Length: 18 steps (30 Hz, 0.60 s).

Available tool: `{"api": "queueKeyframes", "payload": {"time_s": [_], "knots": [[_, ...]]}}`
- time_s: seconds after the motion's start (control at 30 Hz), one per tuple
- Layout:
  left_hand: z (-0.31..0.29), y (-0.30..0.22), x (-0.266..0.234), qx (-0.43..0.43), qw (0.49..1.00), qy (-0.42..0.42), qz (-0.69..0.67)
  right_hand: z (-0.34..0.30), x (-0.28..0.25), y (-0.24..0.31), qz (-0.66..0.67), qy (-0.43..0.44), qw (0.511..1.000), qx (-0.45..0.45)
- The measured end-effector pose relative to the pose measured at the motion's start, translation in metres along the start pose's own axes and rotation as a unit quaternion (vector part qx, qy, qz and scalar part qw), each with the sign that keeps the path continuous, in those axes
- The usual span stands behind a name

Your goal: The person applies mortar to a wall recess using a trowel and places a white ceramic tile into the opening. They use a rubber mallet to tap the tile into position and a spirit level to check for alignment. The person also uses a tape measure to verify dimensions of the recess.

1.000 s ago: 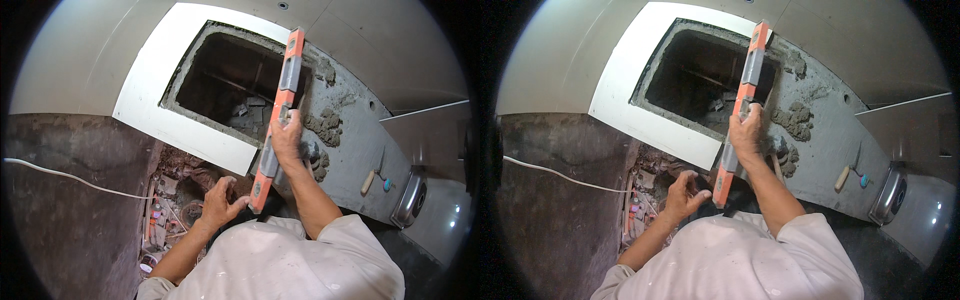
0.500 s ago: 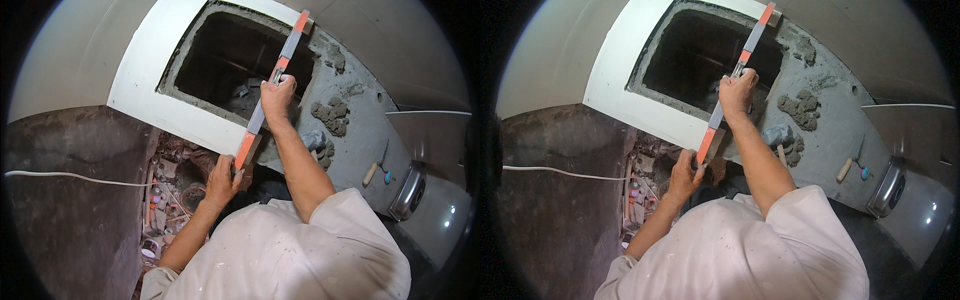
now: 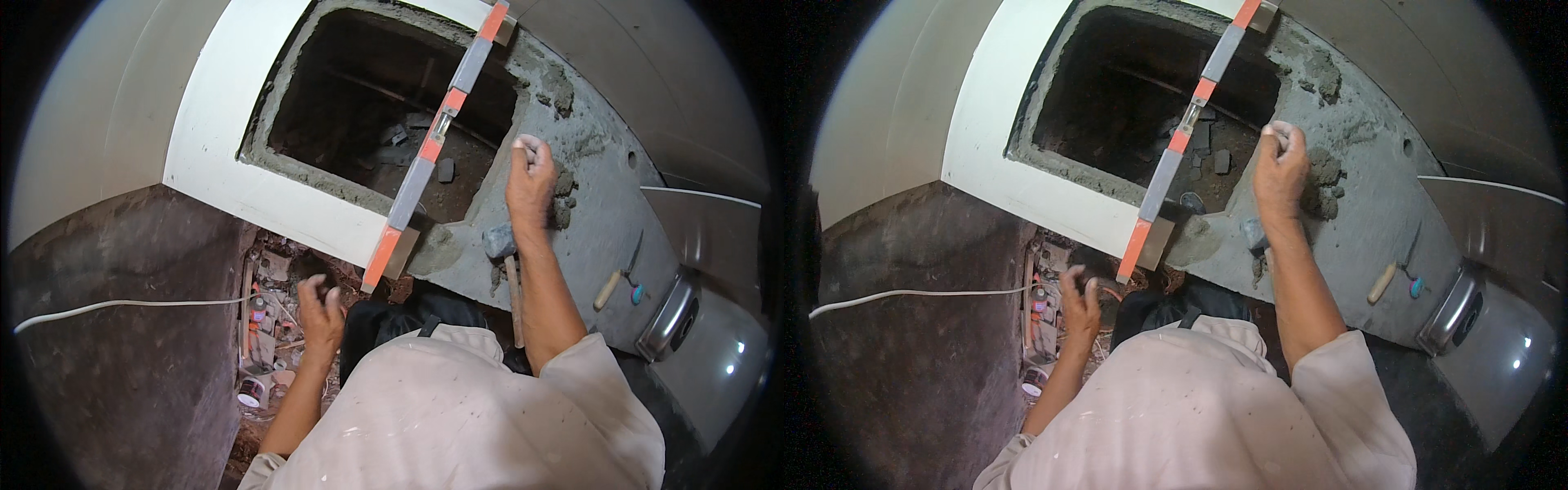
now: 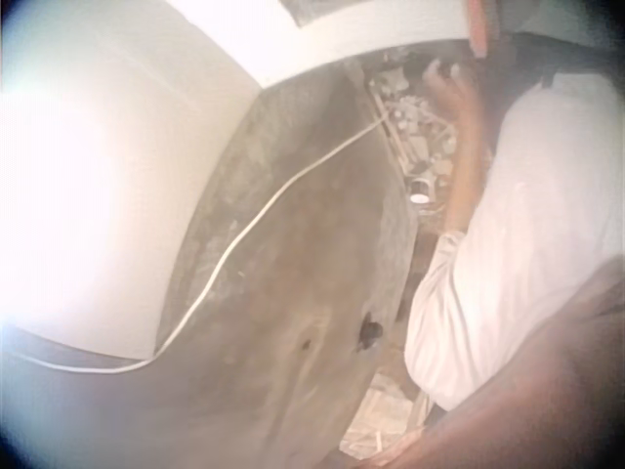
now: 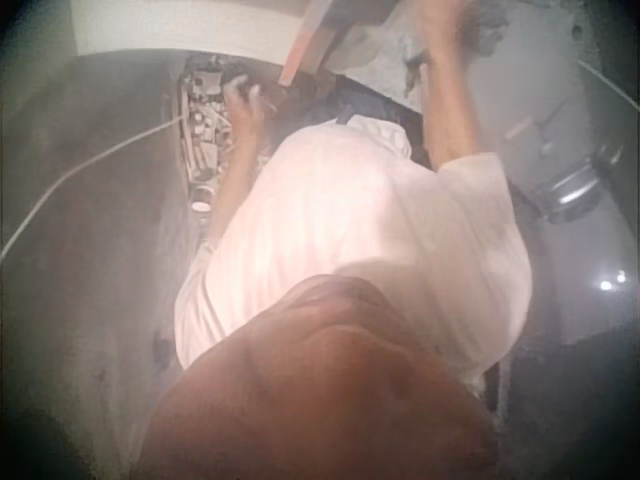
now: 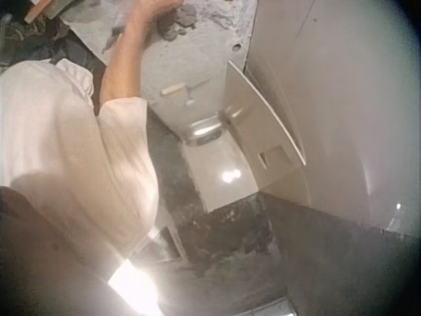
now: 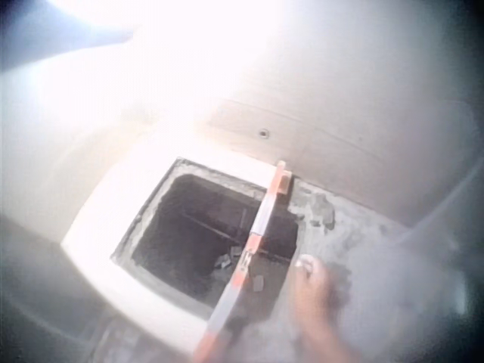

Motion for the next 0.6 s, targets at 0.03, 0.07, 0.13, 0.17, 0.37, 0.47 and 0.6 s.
{"api": "queueKeyframes", "payload": {"time_s": [0.03, 0.07, 0.13, 0.17, 0.37, 0.47, 0.6], "knots": [[-0.008, 0.022, -0.008, -0.016, 0.999, -0.015, 0.037, 0.005, -0.009, -0.007, -0.019, 0.014, 1.000, 0.013], [-0.017, 0.048, -0.015, -0.070, 0.995, 0.004, 0.067, 0.011, -0.015, -0.013, -0.034, 0.028, 0.999, 0.020], [-0.047, 0.092, -0.025, -0.170, 0.984, 0.014, 0.049, 0.022, -0.023, -0.025, -0.031, 0.015, 0.999, 0.014], [-0.064, 0.111, -0.029, -0.241, 0.970, 0.017, -0.002, 0.027, -0.026, -0.031, -0.031, 0.021, 0.999, 0.019], [-0.156, 0.111, -0.055, -0.455, 0.860, 0.104, 0.205, 0.050, -0.030, -0.059, -0.002, 0.046, 0.998, 0.033], [-0.167, 0.075, -0.048, -0.511, 0.832, 0.118, 0.181, 0.055, -0.028, -0.066, 0.027, 0.057, 0.997, 0.041], [-0.166, 0.041, -0.030, -0.569, 0.782, 0.177, 0.182, 0.059, -0.025, -0.070, 0.052, 0.076, 0.993, 0.069]]}}
Point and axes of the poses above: each hand's wrist, its own z-axis towards the middle knuckle, its own x-axis out of the palm, y = z × x, the point moved 4 cm from there along z, towards the middle knuckle, and after that the axes turned 7 degrees about -x, right-handed, at the moved point
